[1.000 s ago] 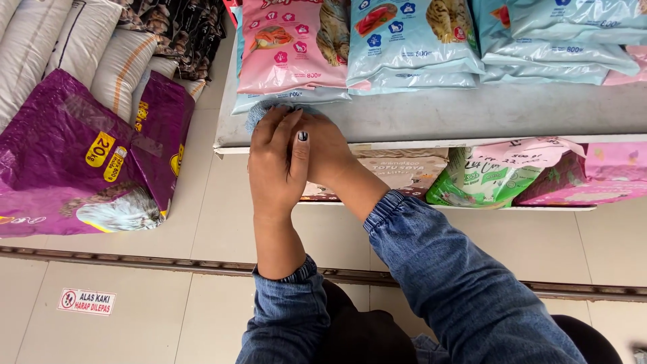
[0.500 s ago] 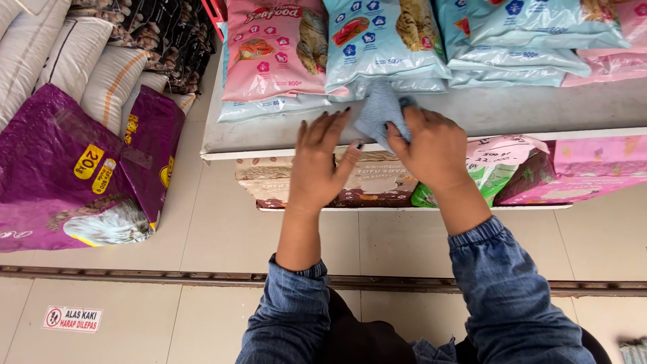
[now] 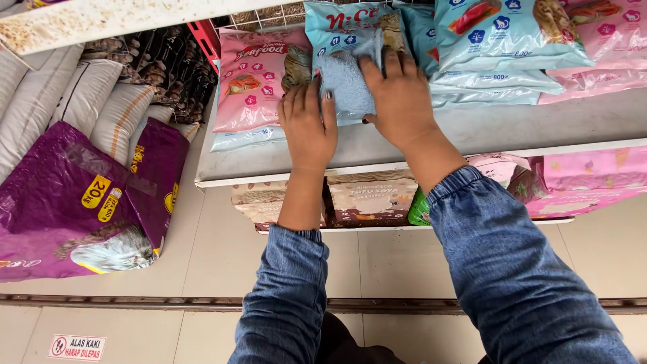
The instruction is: Cleaning and organizing bags of pet food on shelves using a cleaning cloth.
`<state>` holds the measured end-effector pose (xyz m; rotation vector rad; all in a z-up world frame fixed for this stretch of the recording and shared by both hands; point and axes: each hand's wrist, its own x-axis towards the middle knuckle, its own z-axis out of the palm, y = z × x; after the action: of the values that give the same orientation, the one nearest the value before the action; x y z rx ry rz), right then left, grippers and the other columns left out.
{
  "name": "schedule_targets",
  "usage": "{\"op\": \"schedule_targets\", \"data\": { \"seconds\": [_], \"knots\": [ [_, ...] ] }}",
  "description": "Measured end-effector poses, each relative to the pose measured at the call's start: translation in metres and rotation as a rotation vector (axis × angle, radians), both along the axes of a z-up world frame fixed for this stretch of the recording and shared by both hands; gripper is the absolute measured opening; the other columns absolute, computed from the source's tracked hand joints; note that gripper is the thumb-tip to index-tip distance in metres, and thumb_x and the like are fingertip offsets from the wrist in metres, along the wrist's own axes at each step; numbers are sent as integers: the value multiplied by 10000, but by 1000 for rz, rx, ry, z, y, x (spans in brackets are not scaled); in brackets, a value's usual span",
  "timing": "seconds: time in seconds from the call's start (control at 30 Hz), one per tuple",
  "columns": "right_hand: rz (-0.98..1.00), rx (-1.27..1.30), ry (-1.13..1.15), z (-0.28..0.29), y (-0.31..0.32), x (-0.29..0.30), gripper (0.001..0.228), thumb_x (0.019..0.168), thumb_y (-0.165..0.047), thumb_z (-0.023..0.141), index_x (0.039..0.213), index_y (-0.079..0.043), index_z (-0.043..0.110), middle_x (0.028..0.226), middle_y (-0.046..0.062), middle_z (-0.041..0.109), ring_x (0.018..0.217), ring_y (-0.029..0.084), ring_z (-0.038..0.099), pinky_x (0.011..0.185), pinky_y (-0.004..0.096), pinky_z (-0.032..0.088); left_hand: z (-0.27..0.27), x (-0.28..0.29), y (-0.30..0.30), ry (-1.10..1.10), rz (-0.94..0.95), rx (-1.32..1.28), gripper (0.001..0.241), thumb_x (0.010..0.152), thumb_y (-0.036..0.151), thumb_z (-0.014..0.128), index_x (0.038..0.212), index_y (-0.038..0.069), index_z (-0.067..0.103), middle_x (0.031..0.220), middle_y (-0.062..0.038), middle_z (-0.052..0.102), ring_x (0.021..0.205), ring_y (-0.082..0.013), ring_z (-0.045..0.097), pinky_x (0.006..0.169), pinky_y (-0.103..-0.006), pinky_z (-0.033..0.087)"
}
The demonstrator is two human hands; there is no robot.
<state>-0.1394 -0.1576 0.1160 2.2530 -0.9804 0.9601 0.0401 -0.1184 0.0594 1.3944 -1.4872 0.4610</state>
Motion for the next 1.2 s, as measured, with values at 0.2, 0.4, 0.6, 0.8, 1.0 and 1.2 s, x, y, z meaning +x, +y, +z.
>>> {"op": "schedule_targets", "data": {
  "seconds": [0.2, 0.4, 0.6, 0.8, 1.0, 1.2],
  "knots": [
    [-12, 196, -21, -5, -15, -5, 858, 548, -249, 962, 1321, -102, 621, 1142, 176, 666, 1052, 385, 614, 835, 480, 531, 1, 1, 5, 12, -18, 12, 415, 1086, 297, 511, 1325, -16, 644, 1270, -209, 681, 1286, -379, 549, 1155, -529, 371],
    [-13, 97, -60, -15, -8, 0, 586, 562, -112, 849, 1124, -105, 685, 1022, 118, 684, 980, 336, 636, 802, 448, 527, 8, -1, 15, 22, -42, -38, 425, 1024, 322, 605, 1208, -49, 701, 1158, -213, 710, 1182, -372, 589, 1093, -503, 425],
    [-35, 104, -31, -15, 35, -13, 513, 553, -126, 824, 1043, -107, 671, 975, 110, 677, 957, 320, 640, 787, 445, 520, 14, -12, 56, 127, -78, -80, 351, 958, 269, 687, 1129, -34, 736, 1093, -209, 723, 1090, -376, 650, 1042, -471, 480],
    [91, 159, -22, -20, 94, -53, 576, 487, -166, 820, 1040, -99, 674, 922, 111, 651, 943, 323, 637, 758, 446, 489, -4, -50, 116, 543, -259, -30, 282, 1004, 131, 652, 1248, -6, 691, 1183, -165, 681, 1129, -286, 655, 1036, -372, 496],
    [137, 26, -91, -43, 124, -78, 502, 657, -232, 819, 1142, -140, 728, 901, 81, 596, 922, 307, 588, 779, 440, 447, -49, -77, 116, 1091, -563, 35, 463, 1009, 49, 639, 1450, 27, 499, 1187, -75, 521, 1087, -170, 537, 954, -290, 482],
    [147, 16, -294, -41, 127, -72, 431, 724, -186, 780, 1153, -168, 745, 897, 48, 586, 931, 288, 581, 798, 435, 428, -46, -67, 115, 1680, -890, 118, 489, 1023, 55, 610, 1473, 50, 418, 1285, -123, 551, 1123, -189, 599, 952, -328, 541]
  ]
}}
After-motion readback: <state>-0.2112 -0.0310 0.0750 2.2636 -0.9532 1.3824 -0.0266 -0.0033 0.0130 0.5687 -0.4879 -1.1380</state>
